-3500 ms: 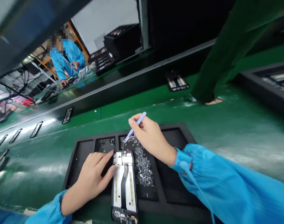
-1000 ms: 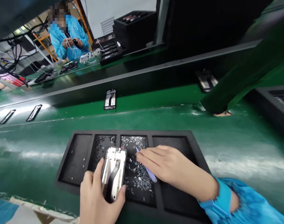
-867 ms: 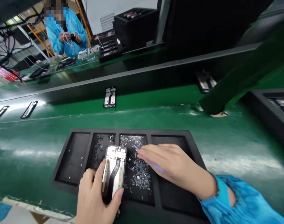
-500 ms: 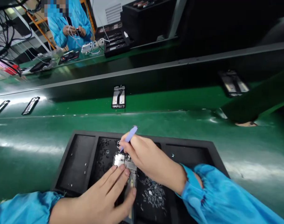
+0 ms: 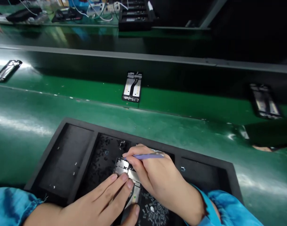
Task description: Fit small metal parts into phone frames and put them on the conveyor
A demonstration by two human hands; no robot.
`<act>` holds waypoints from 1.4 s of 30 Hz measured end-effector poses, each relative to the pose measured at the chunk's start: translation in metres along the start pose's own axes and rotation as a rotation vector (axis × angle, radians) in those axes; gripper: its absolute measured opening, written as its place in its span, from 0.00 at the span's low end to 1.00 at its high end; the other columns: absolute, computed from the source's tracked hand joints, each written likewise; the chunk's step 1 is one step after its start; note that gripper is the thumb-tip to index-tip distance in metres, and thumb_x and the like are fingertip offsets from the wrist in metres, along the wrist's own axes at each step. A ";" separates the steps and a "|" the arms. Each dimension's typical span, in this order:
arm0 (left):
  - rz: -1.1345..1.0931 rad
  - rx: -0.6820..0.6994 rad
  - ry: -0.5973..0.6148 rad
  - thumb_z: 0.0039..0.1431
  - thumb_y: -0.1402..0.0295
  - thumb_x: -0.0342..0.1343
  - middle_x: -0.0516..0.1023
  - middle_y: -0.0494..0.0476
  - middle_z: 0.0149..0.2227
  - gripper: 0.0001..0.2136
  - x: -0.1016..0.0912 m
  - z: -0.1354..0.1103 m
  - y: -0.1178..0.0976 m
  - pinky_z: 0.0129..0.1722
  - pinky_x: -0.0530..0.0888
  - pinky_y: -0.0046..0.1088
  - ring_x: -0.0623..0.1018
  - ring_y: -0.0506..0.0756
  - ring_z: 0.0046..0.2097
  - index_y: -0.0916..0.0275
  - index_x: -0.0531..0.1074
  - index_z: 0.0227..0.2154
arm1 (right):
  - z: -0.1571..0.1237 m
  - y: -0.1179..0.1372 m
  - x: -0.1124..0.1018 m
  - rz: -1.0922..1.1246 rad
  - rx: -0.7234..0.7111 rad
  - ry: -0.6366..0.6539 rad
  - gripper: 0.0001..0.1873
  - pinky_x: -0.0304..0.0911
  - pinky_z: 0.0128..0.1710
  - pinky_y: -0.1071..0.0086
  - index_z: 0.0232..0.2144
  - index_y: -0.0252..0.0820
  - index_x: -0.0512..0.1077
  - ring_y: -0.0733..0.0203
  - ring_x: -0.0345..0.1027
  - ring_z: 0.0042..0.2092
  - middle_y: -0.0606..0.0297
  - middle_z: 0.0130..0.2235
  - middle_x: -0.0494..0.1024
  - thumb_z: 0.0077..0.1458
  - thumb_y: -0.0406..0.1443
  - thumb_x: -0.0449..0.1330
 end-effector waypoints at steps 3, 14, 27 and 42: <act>-0.005 -0.007 0.010 0.67 0.66 0.59 0.76 0.65 0.59 0.18 0.000 0.000 0.000 0.63 0.71 0.38 0.77 0.61 0.59 0.63 0.70 0.58 | -0.001 0.001 0.000 -0.046 -0.031 0.008 0.14 0.77 0.33 0.72 0.40 0.43 0.71 0.63 0.81 0.35 0.64 0.34 0.84 0.73 0.34 0.46; 0.008 -0.006 0.010 0.69 0.68 0.55 0.77 0.64 0.58 0.16 -0.002 0.002 0.000 0.62 0.72 0.37 0.78 0.61 0.58 0.63 0.70 0.57 | 0.003 0.007 0.002 -0.024 -0.082 0.091 0.12 0.73 0.26 0.70 0.40 0.42 0.69 0.59 0.81 0.33 0.60 0.35 0.84 0.72 0.34 0.46; 0.001 -0.013 0.015 0.69 0.66 0.54 0.76 0.63 0.59 0.17 -0.001 0.000 -0.001 0.62 0.72 0.39 0.76 0.62 0.61 0.62 0.71 0.57 | -0.013 -0.014 -0.011 0.005 0.195 -0.163 0.10 0.74 0.34 0.64 0.47 0.48 0.72 0.55 0.80 0.39 0.61 0.40 0.82 0.70 0.37 0.52; -0.103 -0.157 -0.065 0.66 0.62 0.60 0.73 0.59 0.62 0.19 0.000 -0.002 0.000 0.62 0.72 0.44 0.74 0.67 0.62 0.55 0.72 0.58 | 0.004 -0.018 0.005 0.049 0.165 -0.062 0.07 0.72 0.26 0.71 0.40 0.44 0.73 0.62 0.78 0.29 0.62 0.36 0.82 0.68 0.34 0.54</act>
Point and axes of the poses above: each hand's wrist, its own z-axis towards the middle knuckle, its own x-axis out of the palm, y = z × x, the point moved 6 cm from there along z, towards the middle knuckle
